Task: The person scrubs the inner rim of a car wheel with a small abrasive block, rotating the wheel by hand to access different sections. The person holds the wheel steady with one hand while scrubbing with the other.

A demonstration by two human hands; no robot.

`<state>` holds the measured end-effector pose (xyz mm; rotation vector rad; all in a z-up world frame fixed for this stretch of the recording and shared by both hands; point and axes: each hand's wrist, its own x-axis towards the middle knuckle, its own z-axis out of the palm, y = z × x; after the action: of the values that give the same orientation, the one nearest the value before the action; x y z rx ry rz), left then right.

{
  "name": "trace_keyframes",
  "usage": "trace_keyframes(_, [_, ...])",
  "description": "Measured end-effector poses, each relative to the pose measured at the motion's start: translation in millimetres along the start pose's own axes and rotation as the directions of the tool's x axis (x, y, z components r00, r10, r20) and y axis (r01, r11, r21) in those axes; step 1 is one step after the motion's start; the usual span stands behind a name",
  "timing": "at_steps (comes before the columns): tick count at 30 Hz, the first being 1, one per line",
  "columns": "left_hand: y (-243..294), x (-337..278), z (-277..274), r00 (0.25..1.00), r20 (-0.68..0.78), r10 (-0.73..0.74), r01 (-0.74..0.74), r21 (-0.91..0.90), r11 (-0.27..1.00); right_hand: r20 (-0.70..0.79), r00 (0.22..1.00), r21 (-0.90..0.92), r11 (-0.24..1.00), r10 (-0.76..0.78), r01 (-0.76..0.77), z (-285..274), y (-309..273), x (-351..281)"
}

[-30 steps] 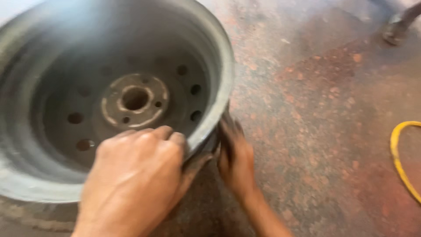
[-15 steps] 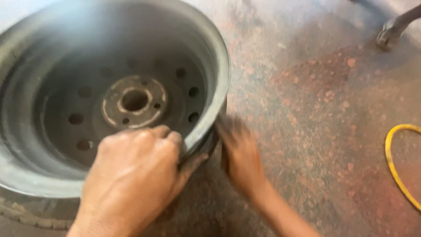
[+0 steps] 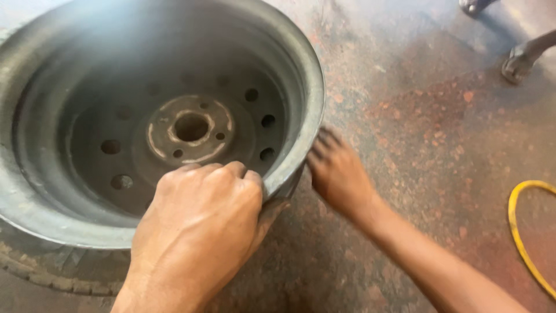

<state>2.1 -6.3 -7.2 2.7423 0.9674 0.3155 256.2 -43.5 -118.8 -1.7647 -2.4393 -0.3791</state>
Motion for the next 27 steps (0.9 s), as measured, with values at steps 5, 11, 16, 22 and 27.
trace_keyframes(5, [-1, 2, -1, 0.999, 0.052, 0.008, -0.008, 0.004, 1.000, -0.093, 0.995, 0.001, 0.999, -0.048, 0.049, -17, -6, -4])
trace_keyframes(11, [-1, 1, 3, 1.000, 0.008, 0.015, -0.014, -0.049, 0.999, 0.142, 0.990, -0.085, 0.996, -0.008, 0.020, -13, 14, 14])
trace_keyframes(16, [-5, -1, 1, 0.999, 0.010, 0.035, -0.035, -0.050, 0.998, -0.030, 0.990, -0.150, 0.980, -0.139, 0.133, -22, -21, -29])
trace_keyframes(22, [-2, -2, 2, 0.996, 0.085, -0.008, 0.012, -0.042, 0.999, 0.172, 0.940, 0.299, 0.894, 0.293, -0.333, 0, 15, 9])
trace_keyframes(27, [-3, -1, 0, 1.000, 0.014, 0.026, -0.025, -0.070, 0.997, -0.364, 0.831, 0.447, 0.862, 0.421, -0.240, 2, -89, -26])
